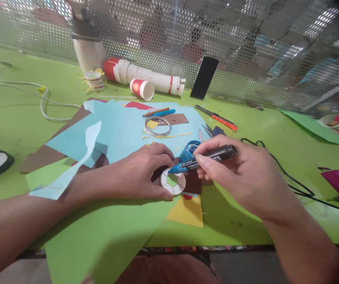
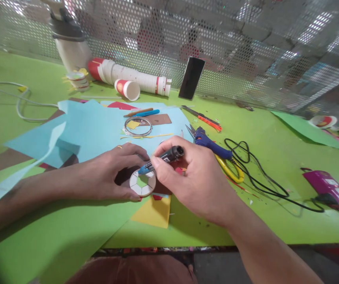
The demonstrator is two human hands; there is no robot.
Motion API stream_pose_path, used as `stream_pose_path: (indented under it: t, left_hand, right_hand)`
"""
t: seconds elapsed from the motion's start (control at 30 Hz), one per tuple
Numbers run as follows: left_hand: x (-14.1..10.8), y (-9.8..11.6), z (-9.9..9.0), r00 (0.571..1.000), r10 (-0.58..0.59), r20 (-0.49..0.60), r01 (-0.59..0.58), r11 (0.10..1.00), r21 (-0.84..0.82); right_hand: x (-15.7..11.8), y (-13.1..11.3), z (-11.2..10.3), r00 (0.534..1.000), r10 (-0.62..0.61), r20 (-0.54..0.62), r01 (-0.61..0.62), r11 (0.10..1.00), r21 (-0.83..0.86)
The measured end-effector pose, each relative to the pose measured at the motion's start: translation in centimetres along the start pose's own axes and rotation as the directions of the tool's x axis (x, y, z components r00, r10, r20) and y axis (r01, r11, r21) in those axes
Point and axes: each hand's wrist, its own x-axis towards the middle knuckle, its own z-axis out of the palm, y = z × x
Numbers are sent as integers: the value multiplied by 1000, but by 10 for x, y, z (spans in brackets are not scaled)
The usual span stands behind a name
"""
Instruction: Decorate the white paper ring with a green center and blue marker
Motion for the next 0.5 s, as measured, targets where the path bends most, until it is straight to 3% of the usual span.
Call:
stream_pose_path:
  t: [0.33,0.5]
  left_hand:
    - [1,4,-2,1000,-13,11,12,999,41]
    - [3,-2,3,998,34,-54,-32,998,45]
  right_hand:
    - [1,1,2,1000,17,13,-17,1000,3]
    - [0,0,3,1000,11,11,-11,1000,-12]
